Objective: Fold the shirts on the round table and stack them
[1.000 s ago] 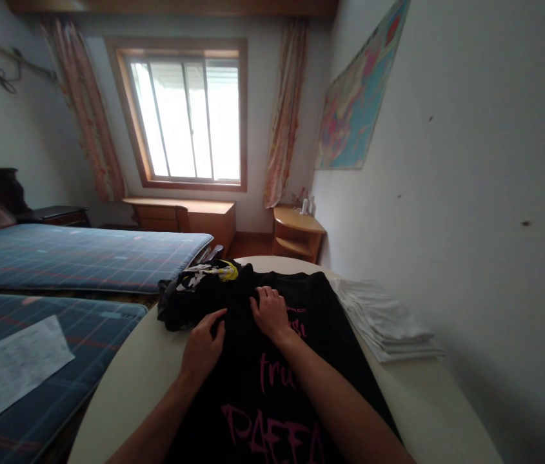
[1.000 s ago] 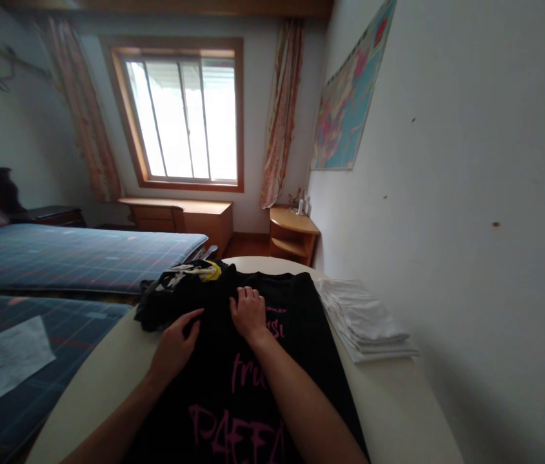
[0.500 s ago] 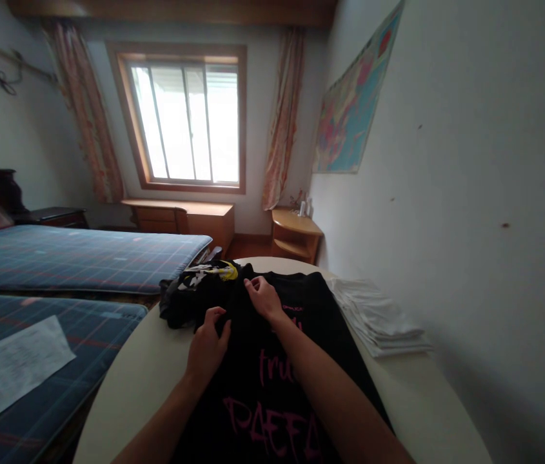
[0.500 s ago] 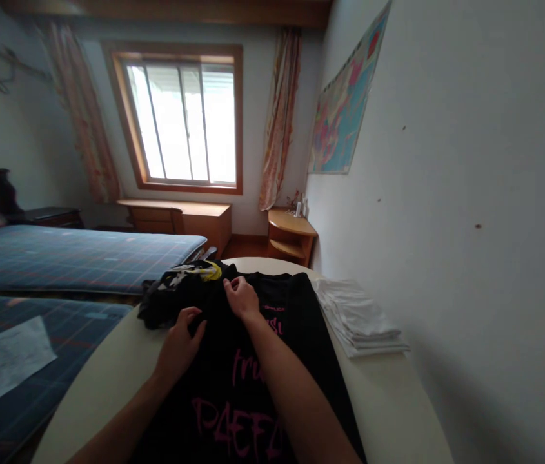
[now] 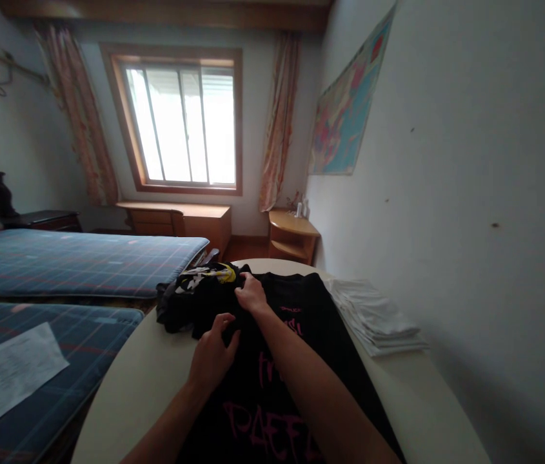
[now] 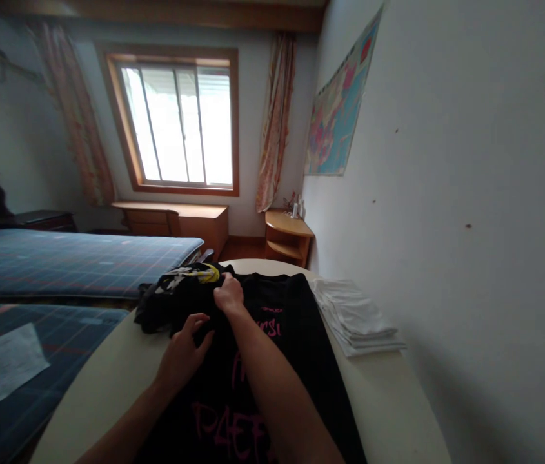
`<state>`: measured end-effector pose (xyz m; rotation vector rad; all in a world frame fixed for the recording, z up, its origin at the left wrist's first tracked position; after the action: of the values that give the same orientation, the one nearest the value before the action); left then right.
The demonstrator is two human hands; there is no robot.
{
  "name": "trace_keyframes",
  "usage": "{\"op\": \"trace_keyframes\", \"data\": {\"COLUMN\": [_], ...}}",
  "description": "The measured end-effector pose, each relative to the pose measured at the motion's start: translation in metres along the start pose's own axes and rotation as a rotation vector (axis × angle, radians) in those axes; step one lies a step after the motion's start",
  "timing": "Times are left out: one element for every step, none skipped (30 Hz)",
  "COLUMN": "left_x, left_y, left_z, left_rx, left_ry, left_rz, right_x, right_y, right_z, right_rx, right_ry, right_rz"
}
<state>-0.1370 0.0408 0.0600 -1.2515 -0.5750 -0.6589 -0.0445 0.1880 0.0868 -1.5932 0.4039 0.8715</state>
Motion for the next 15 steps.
{"op": "trace_keyframes", "data": {"left_x": [0.004,0.008,0.013,0.018,0.024,0.031,0.038,0.047,0.055,0.063,0.072,0.079,0.087,0.092,0.096], "left_y": [0.001,0.002,0.004,0.006,0.008,0.011,0.013,0.017,0.021,0.026,0.033,0.041,0.05,0.06,0.07], "left_z": [0.0,-0.001,-0.001,-0.001,-0.001,-0.001,-0.002,-0.002,-0.002,-0.003,-0.003,-0.005,-0.006,-0.009,-0.011], "left_rx": [-0.01,-0.027,-0.05,-0.075,-0.097,-0.115,-0.129,-0.142,-0.154,-0.17,-0.192,-0.216,-0.244,-0.273,-0.308], "left_ry": [0.02,0.037,0.052,0.067,0.081,0.098,0.114,0.128,0.138,0.146,0.154,0.163,0.174,0.186,0.194], "left_rz": [-0.006,-0.014,-0.025,-0.04,-0.059,-0.08,-0.101,-0.121,-0.14,-0.158,-0.176,-0.197,-0.221,-0.246,-0.267], "right_x": [0.001,0.002,0.003,0.006,0.008,0.012,0.016,0.02,0.026,0.032,0.039,0.048,0.058,0.069,0.081], "right_y": [-0.002,-0.004,-0.006,-0.009,-0.014,-0.019,-0.026,-0.034,-0.042,-0.051,-0.06,-0.069,-0.076,-0.081,-0.084], "right_z": [-0.001,-0.002,-0.002,-0.002,-0.001,0.0,0.001,0.002,0.003,0.003,0.003,0.003,0.001,-0.001,-0.003], "right_rx": [0.002,0.001,-0.002,-0.007,-0.01,-0.009,-0.004,0.004,0.014,0.025,0.036,0.046,0.053,0.055,0.053], "right_ry": [-0.028,-0.055,-0.079,-0.101,-0.119,-0.135,-0.149,-0.162,-0.173,-0.182,-0.188,-0.19,-0.185,-0.175,-0.159], "right_rz": [0.013,0.026,0.039,0.051,0.064,0.076,0.088,0.1,0.112,0.123,0.134,0.144,0.153,0.162,0.169]}}
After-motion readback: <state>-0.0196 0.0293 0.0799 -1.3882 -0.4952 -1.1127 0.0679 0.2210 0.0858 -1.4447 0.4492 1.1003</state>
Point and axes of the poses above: each hand's wrist, its own z-axis towards the middle knuckle, its own y-axis out of the palm, x = y × z, the point moved 10 cm from there along z, towards the middle knuckle, and after that the axes turned 12 degrees about -x, right-handed, at the moved point
